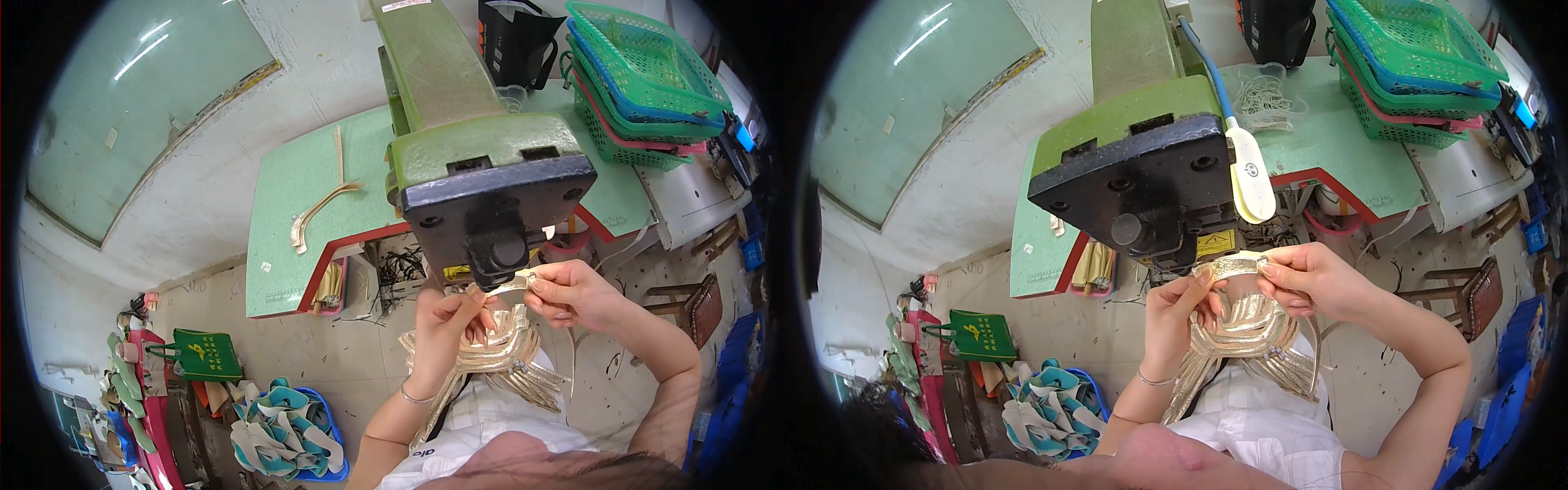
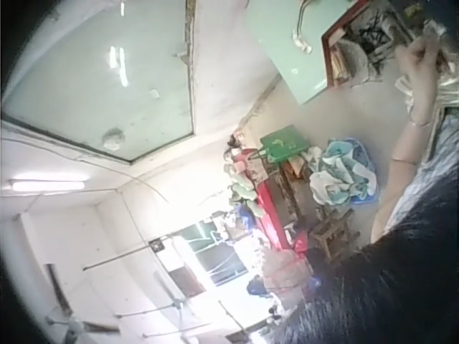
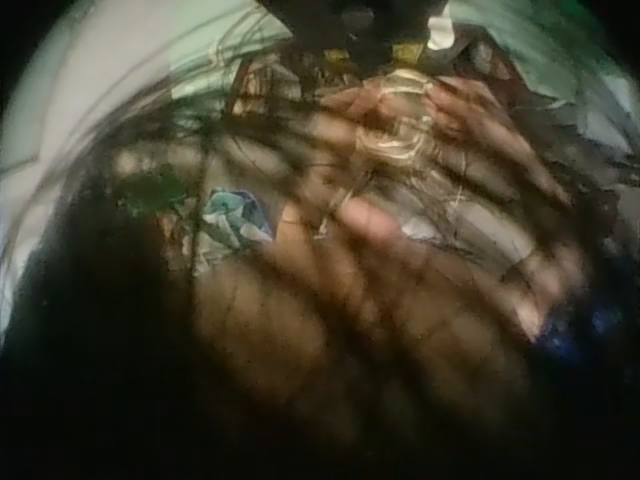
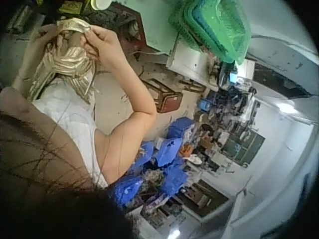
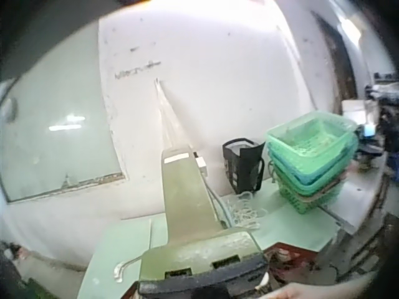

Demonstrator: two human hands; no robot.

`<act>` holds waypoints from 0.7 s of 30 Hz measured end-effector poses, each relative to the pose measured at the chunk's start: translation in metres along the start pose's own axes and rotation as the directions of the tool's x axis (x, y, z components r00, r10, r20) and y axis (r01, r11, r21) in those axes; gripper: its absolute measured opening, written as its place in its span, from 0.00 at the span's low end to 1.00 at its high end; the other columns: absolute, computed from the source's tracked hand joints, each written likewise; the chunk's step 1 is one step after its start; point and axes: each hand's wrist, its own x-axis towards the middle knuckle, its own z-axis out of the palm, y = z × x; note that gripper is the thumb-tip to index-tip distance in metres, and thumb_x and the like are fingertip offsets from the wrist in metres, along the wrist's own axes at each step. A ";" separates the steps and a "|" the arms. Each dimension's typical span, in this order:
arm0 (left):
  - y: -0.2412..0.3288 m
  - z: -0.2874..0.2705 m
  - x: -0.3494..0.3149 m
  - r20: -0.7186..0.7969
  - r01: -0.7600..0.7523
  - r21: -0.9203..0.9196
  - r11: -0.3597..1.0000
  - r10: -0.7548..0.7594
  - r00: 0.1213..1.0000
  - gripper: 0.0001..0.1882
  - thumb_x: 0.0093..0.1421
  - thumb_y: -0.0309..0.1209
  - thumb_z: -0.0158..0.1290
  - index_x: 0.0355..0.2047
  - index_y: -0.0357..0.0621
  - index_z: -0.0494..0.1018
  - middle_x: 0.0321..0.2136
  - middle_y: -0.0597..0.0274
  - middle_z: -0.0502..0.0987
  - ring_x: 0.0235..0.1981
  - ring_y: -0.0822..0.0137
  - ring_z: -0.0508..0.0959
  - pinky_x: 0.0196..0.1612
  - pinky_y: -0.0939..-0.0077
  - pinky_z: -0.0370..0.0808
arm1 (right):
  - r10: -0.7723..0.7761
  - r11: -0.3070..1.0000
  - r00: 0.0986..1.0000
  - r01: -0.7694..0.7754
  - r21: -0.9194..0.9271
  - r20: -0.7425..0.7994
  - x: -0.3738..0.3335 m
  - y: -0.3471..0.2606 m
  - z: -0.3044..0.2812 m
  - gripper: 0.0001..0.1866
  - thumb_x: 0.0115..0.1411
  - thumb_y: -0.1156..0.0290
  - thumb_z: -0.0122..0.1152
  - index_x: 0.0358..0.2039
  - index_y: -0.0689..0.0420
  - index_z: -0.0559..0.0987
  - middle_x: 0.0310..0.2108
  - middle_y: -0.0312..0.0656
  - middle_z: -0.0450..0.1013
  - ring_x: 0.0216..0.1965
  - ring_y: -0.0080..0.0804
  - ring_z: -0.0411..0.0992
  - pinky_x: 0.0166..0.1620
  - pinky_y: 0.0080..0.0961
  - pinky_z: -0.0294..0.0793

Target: The person feeds gold-colored cords into a green machine, pressing a lever to process each cord. They handle the cords one at a time, placing the processed items on the table to the left.

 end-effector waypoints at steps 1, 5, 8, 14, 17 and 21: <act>-0.002 -0.001 -0.002 -0.031 -0.001 -0.007 1.000 0.001 1.000 0.14 0.62 0.32 0.48 0.29 0.31 0.76 0.17 0.62 0.75 0.13 0.79 0.69 0.19 0.89 0.62 | -0.006 0.999 1.000 0.005 -0.039 -0.016 0.002 0.000 0.001 0.14 0.66 0.65 0.45 0.24 0.58 0.70 0.13 0.28 0.57 0.13 0.13 0.52 0.17 0.14 0.51; -0.014 -0.006 -0.014 -0.161 -0.048 -0.045 0.998 0.040 0.986 0.14 0.63 0.32 0.48 0.30 0.32 0.76 0.18 0.62 0.74 0.14 0.78 0.69 0.19 0.88 0.62 | -0.063 0.953 0.995 0.036 -0.302 -0.079 0.012 -0.006 0.009 0.14 0.63 0.66 0.50 0.23 0.60 0.73 0.14 0.28 0.63 0.13 0.12 0.55 0.17 0.13 0.53; -0.018 -0.006 -0.022 -0.240 -0.086 -0.131 0.988 0.053 0.969 0.13 0.63 0.32 0.48 0.31 0.32 0.75 0.18 0.63 0.74 0.15 0.78 0.69 0.19 0.88 0.61 | -0.156 0.930 0.985 0.121 -0.346 -0.073 0.025 -0.007 0.015 0.13 0.61 0.66 0.55 0.23 0.60 0.74 0.16 0.30 0.68 0.14 0.10 0.57 0.17 0.13 0.55; -0.029 -0.008 -0.023 -0.345 -0.143 -0.052 0.988 0.117 0.931 0.12 0.62 0.33 0.49 0.31 0.34 0.75 0.22 0.65 0.74 0.24 0.76 0.71 0.28 0.85 0.65 | -0.281 0.808 0.959 0.210 -0.551 -0.047 0.034 -0.016 0.024 0.09 0.55 0.70 0.59 0.31 0.63 0.77 0.21 0.33 0.73 0.24 0.12 0.65 0.27 0.16 0.66; -0.031 -0.016 -0.012 -0.307 -0.320 0.349 0.880 0.431 0.848 0.10 0.59 0.32 0.53 0.31 0.34 0.74 0.24 0.66 0.74 0.29 0.75 0.71 0.32 0.82 0.65 | -0.277 0.742 0.961 0.198 -0.640 -0.023 0.029 -0.033 0.029 0.11 0.53 0.70 0.61 0.35 0.64 0.76 0.24 0.37 0.75 0.26 0.16 0.67 0.31 0.19 0.69; -0.004 -0.027 -0.002 0.037 -0.401 0.651 0.644 0.501 0.865 0.09 0.53 0.29 0.59 0.29 0.35 0.74 0.20 0.65 0.72 0.26 0.76 0.69 0.30 0.81 0.64 | -0.428 0.549 0.899 0.339 -0.764 0.091 0.037 -0.031 0.021 0.16 0.50 0.70 0.63 0.38 0.64 0.74 0.29 0.46 0.75 0.29 0.30 0.71 0.36 0.28 0.71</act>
